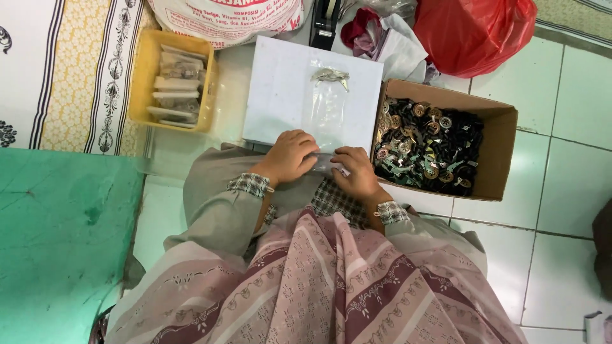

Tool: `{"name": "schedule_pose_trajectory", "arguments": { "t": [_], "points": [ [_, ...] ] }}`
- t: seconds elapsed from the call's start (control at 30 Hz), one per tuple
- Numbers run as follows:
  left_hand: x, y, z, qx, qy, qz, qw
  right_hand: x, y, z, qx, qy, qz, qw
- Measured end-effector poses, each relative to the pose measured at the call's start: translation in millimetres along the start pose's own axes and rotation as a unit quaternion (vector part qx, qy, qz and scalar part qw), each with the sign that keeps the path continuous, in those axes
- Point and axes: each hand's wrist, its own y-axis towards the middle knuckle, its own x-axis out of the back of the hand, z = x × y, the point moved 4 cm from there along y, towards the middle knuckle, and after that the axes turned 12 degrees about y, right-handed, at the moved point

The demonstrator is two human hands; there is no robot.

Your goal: The person sorts metal hair clips from a cardboard box, places them on a white surface, then puts them into a small plastic bag. The person seals the bag and places it into a yellow tray. The person then returns to sorting more clips from the box.

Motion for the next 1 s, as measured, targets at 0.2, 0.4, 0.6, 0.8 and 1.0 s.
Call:
{"name": "schedule_pose_trajectory", "arguments": {
  "t": [0.2,0.4,0.6,0.8,1.0],
  "points": [
    [-2.7,67.0,38.9,-0.017,0.101,-0.100,0.990,20.3,62.4,-30.9,0.053,-0.066,-0.060,0.995],
    [-27.5,113.2,54.2,0.010,0.155,-0.024,0.988,-4.9,118.2,-80.7,-0.050,-0.227,0.048,0.972],
    [-64.7,112.4,71.8,-0.021,0.196,-0.035,0.980,-25.4,103.4,-127.0,-0.111,-0.257,0.105,0.954],
    [-33.8,77.7,58.7,-0.051,0.156,0.036,0.986,-17.9,75.4,-100.0,-0.046,-0.242,0.123,0.961],
    [-4.9,28.9,29.7,-0.092,0.165,0.072,0.979,-13.3,32.2,-64.4,-0.002,-0.231,0.132,0.964]
  ]
}}
